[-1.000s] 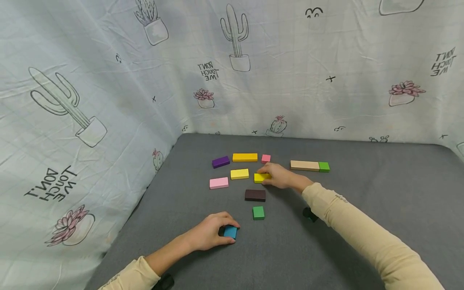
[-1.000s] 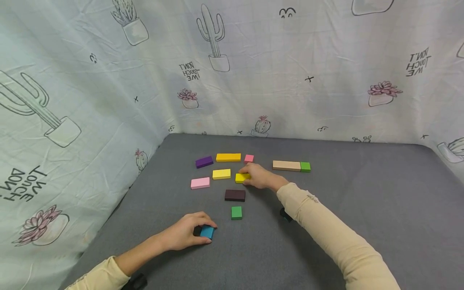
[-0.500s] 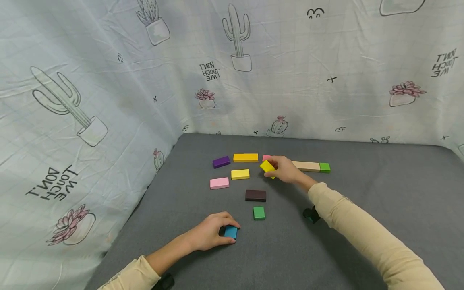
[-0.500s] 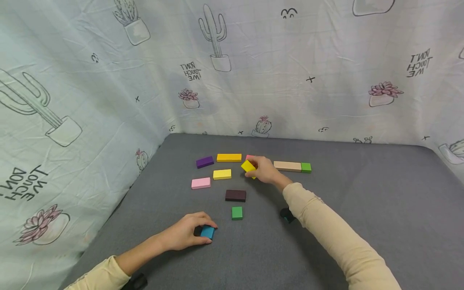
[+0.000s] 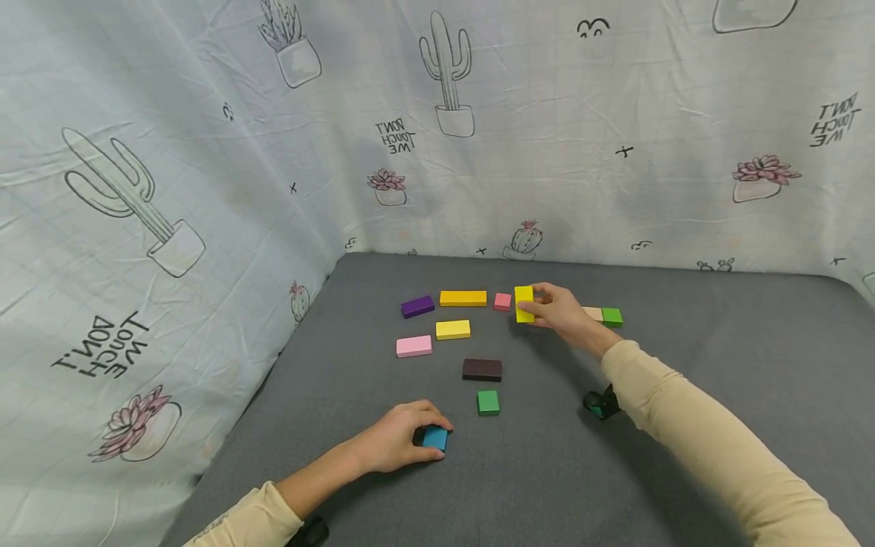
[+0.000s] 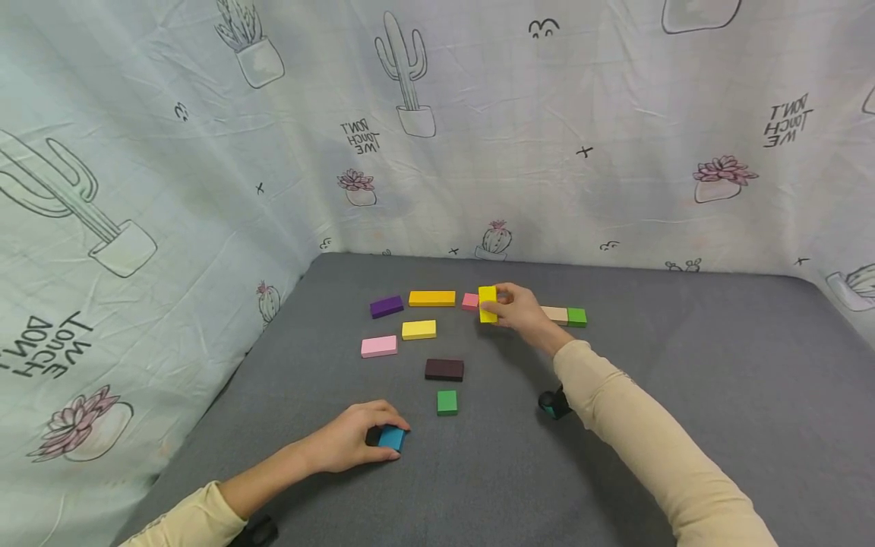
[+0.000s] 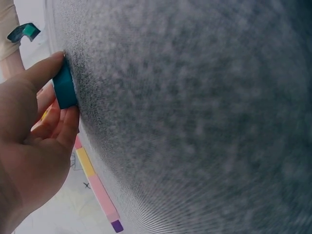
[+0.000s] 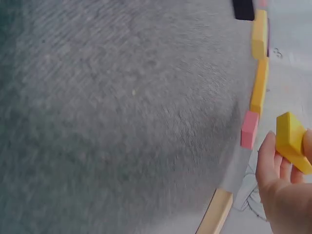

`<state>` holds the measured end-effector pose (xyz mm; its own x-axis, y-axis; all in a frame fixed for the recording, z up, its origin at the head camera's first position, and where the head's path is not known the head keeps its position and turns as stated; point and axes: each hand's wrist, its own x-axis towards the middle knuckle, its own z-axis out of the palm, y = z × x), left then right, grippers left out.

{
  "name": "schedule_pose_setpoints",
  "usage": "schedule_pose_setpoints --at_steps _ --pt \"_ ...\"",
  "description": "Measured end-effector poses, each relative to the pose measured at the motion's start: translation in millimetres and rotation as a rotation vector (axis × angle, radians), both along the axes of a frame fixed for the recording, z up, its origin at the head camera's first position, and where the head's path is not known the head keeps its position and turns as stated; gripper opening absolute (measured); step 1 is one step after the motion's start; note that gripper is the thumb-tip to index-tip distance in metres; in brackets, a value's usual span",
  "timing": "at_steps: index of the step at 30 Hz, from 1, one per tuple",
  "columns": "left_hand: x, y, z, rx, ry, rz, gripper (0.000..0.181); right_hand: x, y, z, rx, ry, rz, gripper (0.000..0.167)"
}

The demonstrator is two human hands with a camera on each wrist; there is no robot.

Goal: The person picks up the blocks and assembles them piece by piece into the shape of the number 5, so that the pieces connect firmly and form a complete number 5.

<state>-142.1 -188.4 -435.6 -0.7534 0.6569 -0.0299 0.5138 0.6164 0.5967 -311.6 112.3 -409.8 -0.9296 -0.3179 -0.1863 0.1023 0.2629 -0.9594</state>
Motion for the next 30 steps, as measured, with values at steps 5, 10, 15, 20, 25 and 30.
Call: schedule_pose_setpoints --at_steps 5,10,15,20,25,30 --pt "0.0 -0.1 0.2 0.002 0.004 0.002 0.032 2.8 10 4.7 -0.109 -0.11 -0.027 0.062" --pt "-0.5 -0.1 -0.1 0.001 0.001 0.001 0.032 8.6 21 6.7 -0.1 -0.134 -0.059 0.064" --pt "-0.2 0.3 -0.5 0.008 0.012 -0.008 0.031 15.0 34 10.1 -0.09 -0.148 -0.07 0.066" --pt "0.3 0.8 -1.6 0.01 0.01 -0.005 0.031 23.9 46 8.8 -0.017 -0.138 -0.064 0.064" --pt "0.9 1.5 -1.8 0.005 0.008 0.002 0.031 35.9 51 3.5 0.041 -0.166 -0.084 0.062" --pt "1.3 2.4 -1.2 -0.002 0.02 0.004 0.031 39.8 49 0.8 0.086 -0.218 -0.135 0.058"
